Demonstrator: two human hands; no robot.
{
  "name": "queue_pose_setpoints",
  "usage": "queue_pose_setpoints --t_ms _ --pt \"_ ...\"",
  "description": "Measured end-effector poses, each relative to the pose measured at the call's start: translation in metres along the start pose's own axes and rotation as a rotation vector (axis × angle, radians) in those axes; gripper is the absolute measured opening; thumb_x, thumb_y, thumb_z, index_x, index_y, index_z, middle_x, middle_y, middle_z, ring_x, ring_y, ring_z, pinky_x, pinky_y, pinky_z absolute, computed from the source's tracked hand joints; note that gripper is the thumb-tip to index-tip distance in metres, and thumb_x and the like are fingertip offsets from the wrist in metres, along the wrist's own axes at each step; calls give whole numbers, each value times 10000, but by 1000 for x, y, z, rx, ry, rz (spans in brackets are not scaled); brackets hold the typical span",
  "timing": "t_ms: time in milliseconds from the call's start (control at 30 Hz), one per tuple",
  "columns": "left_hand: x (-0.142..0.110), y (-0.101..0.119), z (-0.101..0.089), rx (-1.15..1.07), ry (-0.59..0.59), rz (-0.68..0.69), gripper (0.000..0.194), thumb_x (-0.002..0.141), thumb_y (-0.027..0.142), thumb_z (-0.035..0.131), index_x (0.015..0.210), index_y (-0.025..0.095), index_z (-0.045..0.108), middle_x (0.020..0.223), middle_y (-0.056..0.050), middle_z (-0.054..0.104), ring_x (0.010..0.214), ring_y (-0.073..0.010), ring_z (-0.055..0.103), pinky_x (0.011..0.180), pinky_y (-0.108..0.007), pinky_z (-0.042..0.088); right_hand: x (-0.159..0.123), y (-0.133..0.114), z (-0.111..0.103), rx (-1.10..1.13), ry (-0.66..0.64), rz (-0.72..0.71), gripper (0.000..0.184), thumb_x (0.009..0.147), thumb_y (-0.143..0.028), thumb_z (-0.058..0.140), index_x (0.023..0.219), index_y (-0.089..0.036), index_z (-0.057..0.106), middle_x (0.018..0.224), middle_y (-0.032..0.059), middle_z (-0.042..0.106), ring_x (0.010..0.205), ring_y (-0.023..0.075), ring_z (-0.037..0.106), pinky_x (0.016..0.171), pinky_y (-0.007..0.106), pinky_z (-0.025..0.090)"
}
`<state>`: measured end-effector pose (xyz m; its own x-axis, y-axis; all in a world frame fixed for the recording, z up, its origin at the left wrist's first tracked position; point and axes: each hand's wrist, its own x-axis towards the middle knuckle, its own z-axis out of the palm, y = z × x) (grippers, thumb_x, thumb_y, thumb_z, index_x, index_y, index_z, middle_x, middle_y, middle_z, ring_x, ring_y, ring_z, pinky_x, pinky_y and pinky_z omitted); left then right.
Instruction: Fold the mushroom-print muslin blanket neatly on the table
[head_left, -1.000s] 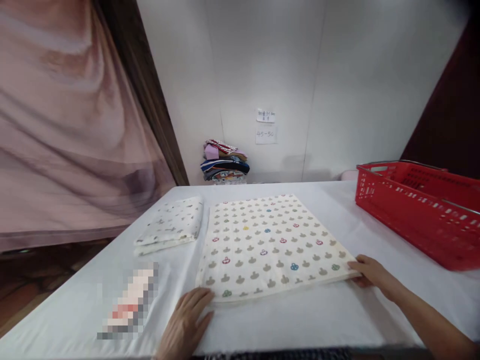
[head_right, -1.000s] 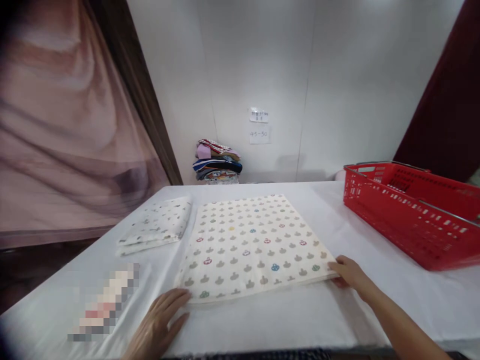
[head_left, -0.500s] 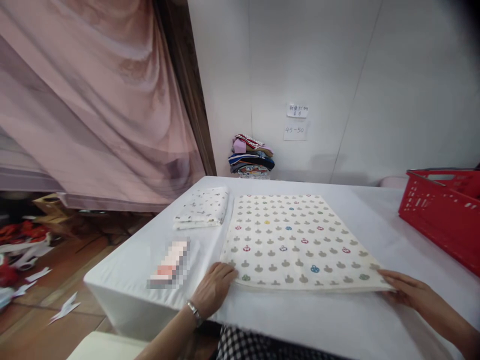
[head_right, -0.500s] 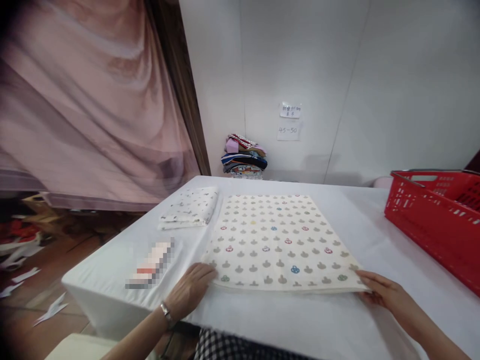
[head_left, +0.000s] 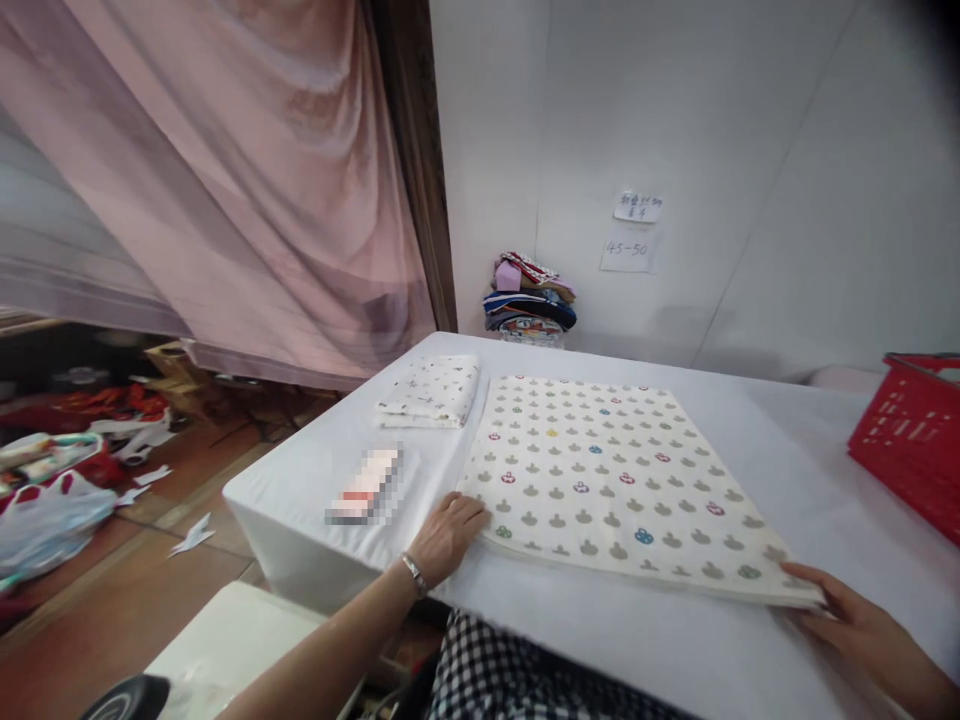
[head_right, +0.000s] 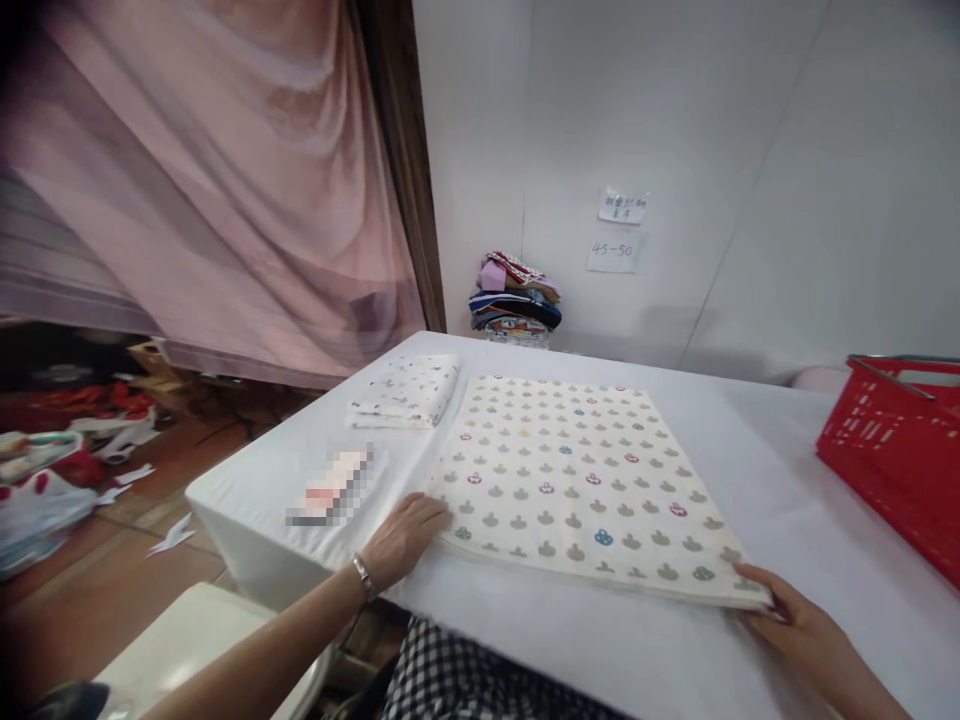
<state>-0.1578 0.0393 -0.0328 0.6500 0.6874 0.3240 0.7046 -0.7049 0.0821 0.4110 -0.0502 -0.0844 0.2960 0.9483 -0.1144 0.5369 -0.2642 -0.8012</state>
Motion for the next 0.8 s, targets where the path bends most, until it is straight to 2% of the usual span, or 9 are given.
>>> queue_pose_setpoints --t_ms 133,300,433,600,800 --pt "0 2 3 4 15 -5 313 849 102 401 1081 199 587 979 -67 622 965 -182 535 950 -409 369 9 21 3 -306 116 -147 499 617 -533 573 1022 -254 660 1102 74 662 990 331 615 884 446 485" --pt "0 4 8 11 36 -9 269 832 100 421 1008 197 599 932 -48 624 929 -171 540 957 -394 361 14 30 5 -467 166 -347 451 730 -519 471 1034 -245 660 1101 79 647 1020 304 600 894 413 478" --pt "-1 3 6 -16 70 -3 246 842 111 408 966 194 604 938 -43 635 915 -167 544 958 -390 359 17 29 4 -513 243 -469 460 748 -525 446 991 -217 687 1227 103 571 1092 319 556 948 440 440" --pt "-4 3 -1 -55 59 -20 256 843 130 397 980 207 599 966 -41 640 937 -166 544 976 -407 341 16 34 -6 -521 204 -559 436 763 -514 458 1048 -263 673 1282 69 547 1141 298 526 987 444 413" --pt "-9 5 -9 -55 20 -38 267 804 107 407 974 199 591 932 -36 638 920 -164 544 1008 -425 304 6 40 -13 -533 182 -618 405 799 -466 448 1034 -241 689 1258 69 569 1149 310 521 1008 464 392"
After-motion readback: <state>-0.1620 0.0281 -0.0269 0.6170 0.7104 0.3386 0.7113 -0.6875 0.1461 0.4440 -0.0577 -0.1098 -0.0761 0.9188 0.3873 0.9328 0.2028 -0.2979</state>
